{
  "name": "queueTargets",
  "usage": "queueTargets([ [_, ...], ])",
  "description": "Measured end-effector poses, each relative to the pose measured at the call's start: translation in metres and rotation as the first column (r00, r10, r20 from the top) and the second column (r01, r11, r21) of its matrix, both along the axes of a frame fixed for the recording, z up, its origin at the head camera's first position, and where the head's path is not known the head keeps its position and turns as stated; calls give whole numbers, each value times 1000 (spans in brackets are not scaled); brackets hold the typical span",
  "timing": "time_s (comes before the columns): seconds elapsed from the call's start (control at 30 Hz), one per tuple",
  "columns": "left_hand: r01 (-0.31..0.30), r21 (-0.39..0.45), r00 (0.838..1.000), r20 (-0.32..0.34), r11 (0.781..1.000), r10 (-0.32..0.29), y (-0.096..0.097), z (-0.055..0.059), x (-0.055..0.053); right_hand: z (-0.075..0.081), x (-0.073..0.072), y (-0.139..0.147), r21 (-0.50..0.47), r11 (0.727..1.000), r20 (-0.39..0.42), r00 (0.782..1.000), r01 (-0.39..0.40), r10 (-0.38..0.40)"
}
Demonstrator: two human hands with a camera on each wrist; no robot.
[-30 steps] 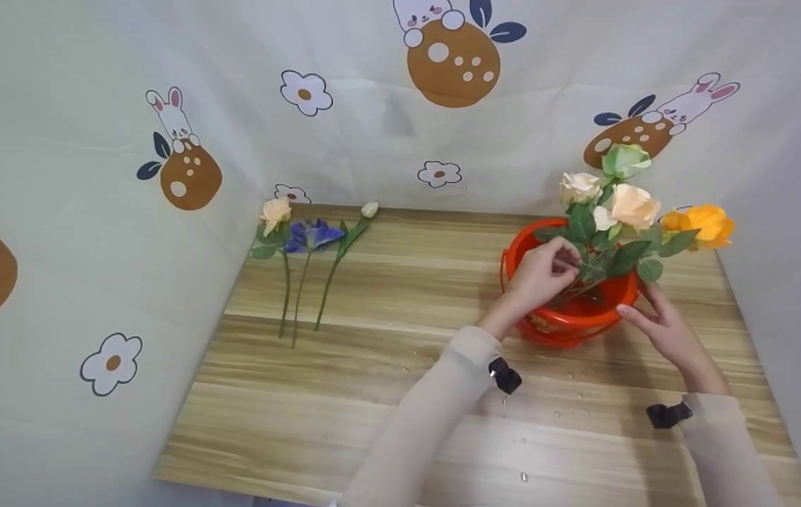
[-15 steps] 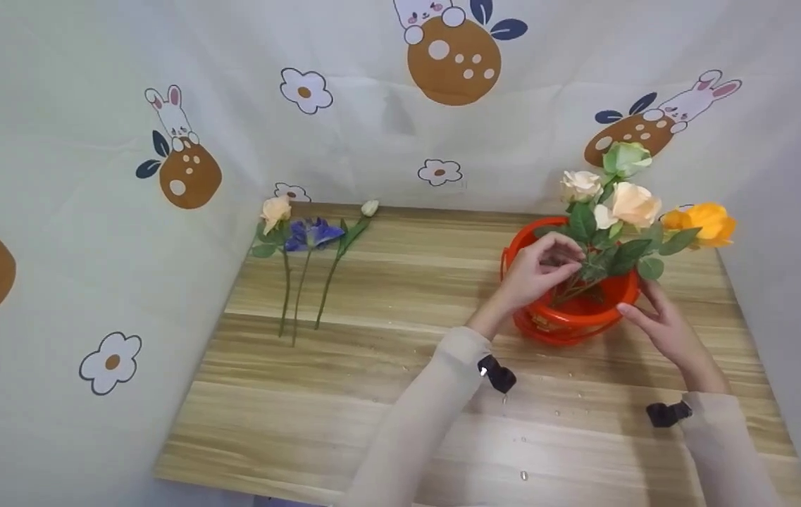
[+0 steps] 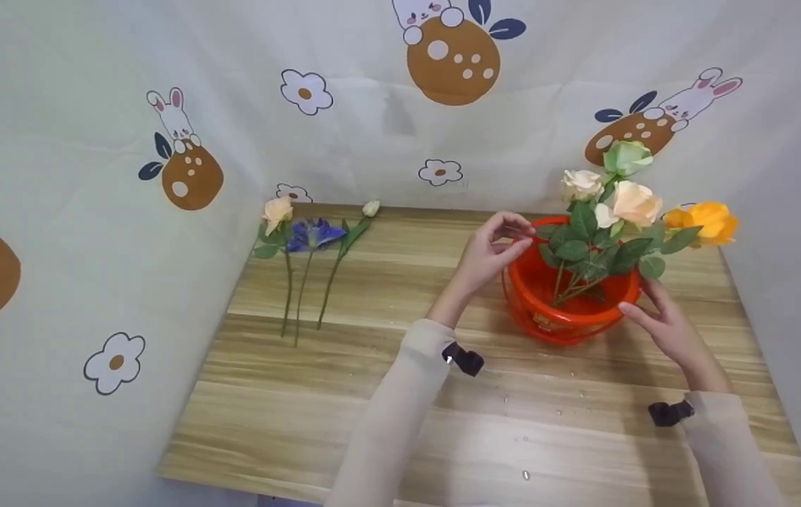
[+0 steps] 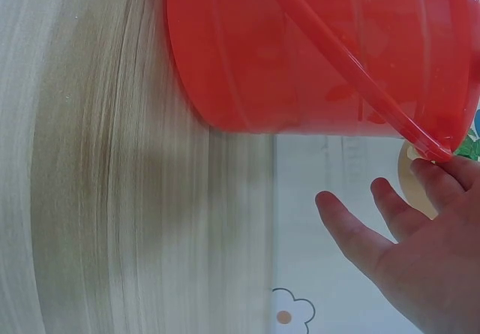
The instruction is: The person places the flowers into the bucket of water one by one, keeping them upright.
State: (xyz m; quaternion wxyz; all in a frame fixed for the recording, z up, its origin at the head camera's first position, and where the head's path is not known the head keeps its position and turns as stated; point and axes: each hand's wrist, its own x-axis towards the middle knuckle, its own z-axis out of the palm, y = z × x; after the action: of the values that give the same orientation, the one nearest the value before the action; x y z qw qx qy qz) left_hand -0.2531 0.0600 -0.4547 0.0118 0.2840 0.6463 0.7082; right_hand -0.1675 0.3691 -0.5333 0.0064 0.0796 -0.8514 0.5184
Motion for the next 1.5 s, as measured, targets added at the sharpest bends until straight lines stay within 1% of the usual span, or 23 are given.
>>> queueTargets([
  [0.1, -40, 7, 999, 8, 999, 40, -14, -4, -5, 0, 0, 0, -7, 1000, 7, 1000, 4, -4],
  [0.27, -109, -14, 994, 28, 994, 109, -41, -11, -14, -2, -1, 0, -30, 999, 3, 1000, -10, 10],
  [0.47, -193, 5, 979, 74, 981, 192, -77, -28, -24, -3, 1, 1, -33, 999, -12, 1000, -19, 18],
  [0.67, -280, 20, 957, 88, 960, 278, -114, -49, -32, -3, 0, 2, -9, 1000, 4, 1000, -6, 6],
  [0.83, -334, 60, 935, 151, 941, 322, -145, -68, -36, -2, 0, 2, 25, 1000, 12, 1000, 1, -1],
  [0.9, -357, 59, 923, 174, 932, 343, -157, -75, -37, -2, 0, 2, 39, 999, 15, 1000, 4, -5],
  [0.97, -380, 39, 910, 194, 924, 366, -170, -80, -39, -2, 0, 2, 42, 999, 18, 1000, 6, -7],
  [1.03, -403, 12, 894, 219, 915, 390, -182, -86, -40, -2, -1, 2, 47, 999, 21, 1000, 9, -10],
  [1.1, -425, -13, 875, 250, 905, 414, -195, -94, -41, -3, -2, 2, 47, 999, 16, 1000, 7, -8],
  [1.2, -465, -52, 841, 287, 884, 459, -214, -106, -41, -3, -2, 1, 16, 1000, 2, 1000, 1, -1],
  [1.23, -485, -58, 828, 291, 873, 479, -220, -114, -42, -3, -2, 1, 5, 1000, -2, 1000, -3, 3],
  [1.33, -540, -104, 781, 308, 835, 543, -237, -136, -47, -2, -1, 0, -20, 1000, -6, 1000, -8, 8],
  [1.43, -587, -137, 735, 323, 798, 596, -251, -157, -51, 0, -1, 0, -6, 1000, 7, 1000, -6, 6],
  [1.5, -605, -163, 705, 346, 779, 619, -259, -162, -49, 0, -1, 1, 2, 1000, 17, 1000, -4, 4],
])
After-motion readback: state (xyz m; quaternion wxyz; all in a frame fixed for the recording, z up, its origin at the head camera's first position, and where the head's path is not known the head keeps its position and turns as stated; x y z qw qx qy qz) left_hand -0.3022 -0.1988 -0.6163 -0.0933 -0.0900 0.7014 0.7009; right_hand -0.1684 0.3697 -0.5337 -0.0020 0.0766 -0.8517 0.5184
